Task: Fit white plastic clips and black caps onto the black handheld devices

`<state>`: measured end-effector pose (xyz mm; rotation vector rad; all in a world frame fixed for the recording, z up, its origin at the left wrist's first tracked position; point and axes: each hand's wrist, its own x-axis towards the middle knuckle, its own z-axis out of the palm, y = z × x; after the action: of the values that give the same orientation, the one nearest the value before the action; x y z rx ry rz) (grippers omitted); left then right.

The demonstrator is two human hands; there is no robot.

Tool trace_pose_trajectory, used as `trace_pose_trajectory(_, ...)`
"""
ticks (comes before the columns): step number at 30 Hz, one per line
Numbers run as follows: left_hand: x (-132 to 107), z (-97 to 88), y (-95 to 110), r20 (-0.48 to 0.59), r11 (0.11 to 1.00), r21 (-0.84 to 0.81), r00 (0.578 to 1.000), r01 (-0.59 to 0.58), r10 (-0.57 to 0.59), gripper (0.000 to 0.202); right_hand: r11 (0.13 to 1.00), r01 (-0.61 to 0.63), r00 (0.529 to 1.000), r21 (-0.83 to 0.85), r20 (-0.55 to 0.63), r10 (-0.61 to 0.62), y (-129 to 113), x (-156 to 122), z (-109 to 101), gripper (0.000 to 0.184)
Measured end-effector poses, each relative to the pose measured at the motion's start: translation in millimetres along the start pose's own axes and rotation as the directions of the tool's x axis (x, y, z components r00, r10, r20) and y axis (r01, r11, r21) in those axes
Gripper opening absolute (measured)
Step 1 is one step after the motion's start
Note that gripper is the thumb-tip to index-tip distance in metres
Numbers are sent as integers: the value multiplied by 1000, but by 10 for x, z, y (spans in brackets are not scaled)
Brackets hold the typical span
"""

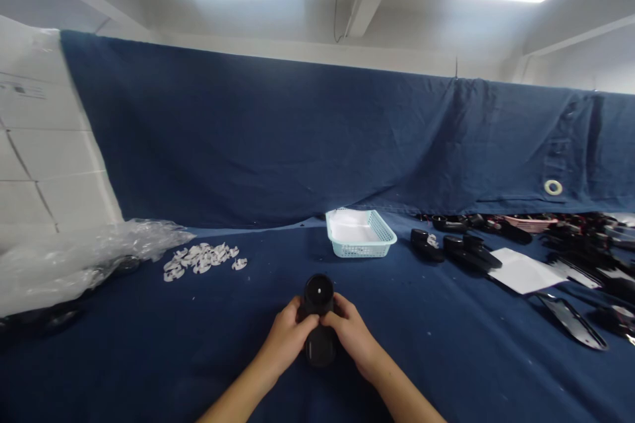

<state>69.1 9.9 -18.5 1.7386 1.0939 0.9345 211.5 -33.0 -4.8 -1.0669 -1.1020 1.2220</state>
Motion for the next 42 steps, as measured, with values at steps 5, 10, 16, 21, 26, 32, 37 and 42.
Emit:
trace_pose_trajectory(5,0,0,16,9,1000,-10,1000,6,-6,23,1000,-1,1000,-4,-3,1,-15,-21,5,34)
trace_pose_trajectory(10,-6,3,20,9,1000,1,1000,16,-16,22,1000,-14,1000,0,3,14,2,3,-18,37)
trace_pose_trajectory(16,-1,8,0,9,1000,-5,1000,9,-9,21,999,-38,999,-8,-22,37,5,12,-17,33)
trace_pose_trajectory(21,2,13,-22,17,1000,-19,1000,-5,5,22,1000,-10,1000,21,-10,10,14,10,-14,32)
trace_pose_trajectory(26,1,10,-21,26,1000,-22,1000,0,0,24,1000,-4,1000,18,-19,5,18,5,-20,24)
trace_pose_trajectory(32,-13,-3,25,34,999,-13,999,43,-43,21,1000,-23,999,16,-33,24,13,-1,-18,23)
trace_pose_trajectory(37,-22,6,61,18,996,-46,997,80,-79,25,1000,-2,1000,2,-27,2,21,1,-28,25)
trace_pose_trajectory(42,-14,6,52,23,996,-46,996,82,-81,24,1000,-7,999,-1,-33,7,30,5,-36,22)
